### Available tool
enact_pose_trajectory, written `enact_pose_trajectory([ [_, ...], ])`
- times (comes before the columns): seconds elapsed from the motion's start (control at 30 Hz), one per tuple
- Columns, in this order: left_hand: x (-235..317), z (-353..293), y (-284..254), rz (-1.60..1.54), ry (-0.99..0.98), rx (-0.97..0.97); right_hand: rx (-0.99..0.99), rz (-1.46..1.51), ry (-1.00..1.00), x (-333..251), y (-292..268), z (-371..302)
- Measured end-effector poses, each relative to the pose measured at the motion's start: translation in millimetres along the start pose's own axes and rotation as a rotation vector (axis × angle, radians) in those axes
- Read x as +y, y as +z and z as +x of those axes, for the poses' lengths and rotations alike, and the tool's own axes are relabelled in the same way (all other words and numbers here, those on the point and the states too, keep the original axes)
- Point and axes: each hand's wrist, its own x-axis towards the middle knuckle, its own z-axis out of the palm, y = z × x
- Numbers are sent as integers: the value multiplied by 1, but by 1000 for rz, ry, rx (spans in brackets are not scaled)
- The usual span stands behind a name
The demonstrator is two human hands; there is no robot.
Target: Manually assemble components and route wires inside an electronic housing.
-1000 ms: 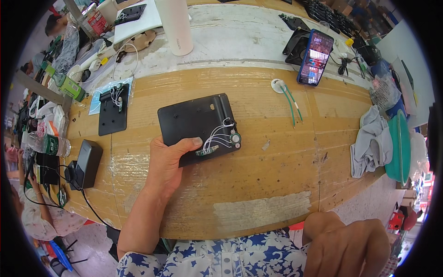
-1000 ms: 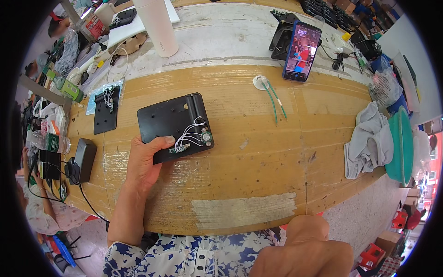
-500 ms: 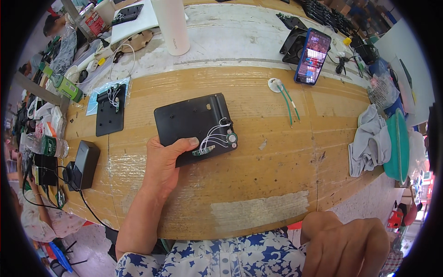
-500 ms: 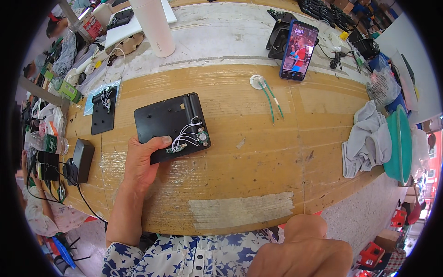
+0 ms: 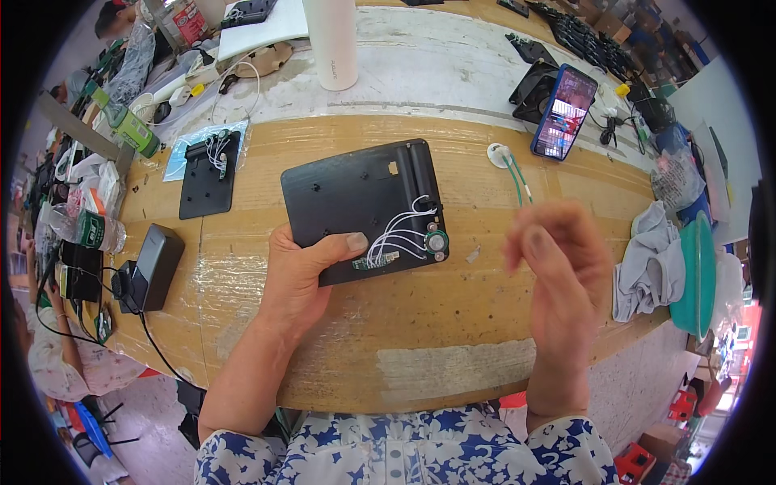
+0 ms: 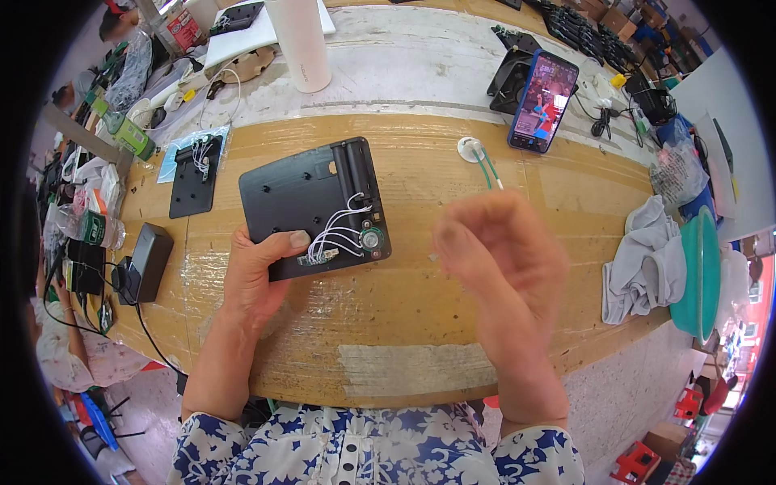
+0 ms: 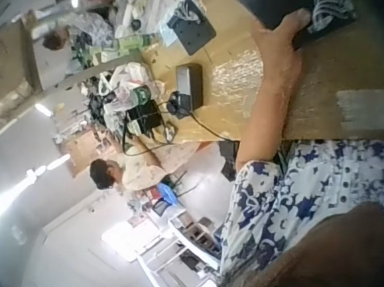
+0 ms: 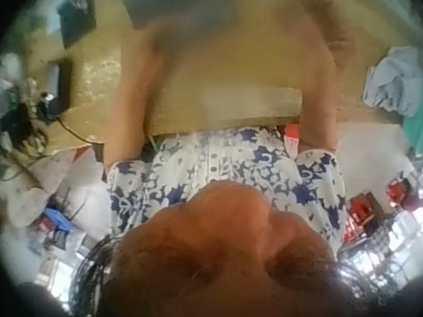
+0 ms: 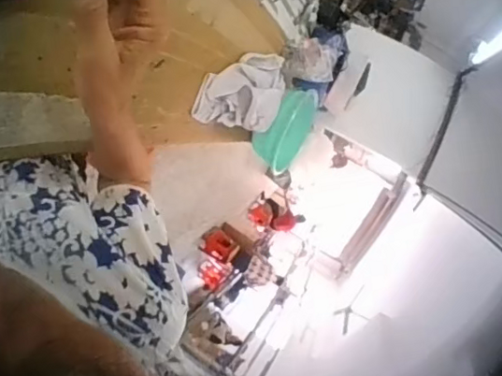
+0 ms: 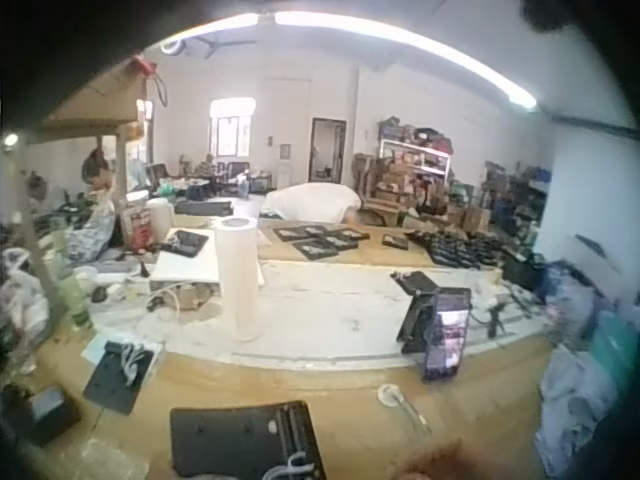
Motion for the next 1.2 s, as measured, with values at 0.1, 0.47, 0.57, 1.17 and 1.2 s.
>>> enact_pose_trajectory([
  [0.1, 5, -5, 6, -14, 30, -39, -14, -101, 107, 16, 1, 11],
  [0.47, 4, -10, 7, -40, 4, -81, -219, 147, 312, 38, 2, 7],
  [0.57, 5, -11, 8, -28, 10, -85, -216, 159, 312, 41, 1, 8],
  [1.17, 6, -24, 19, 240, 250, -52, -184, 279, 370, 46, 3, 8],
  [1.2, 6, -26, 21, 256, 284, -51, -185, 290, 384, 46, 3, 8],
])
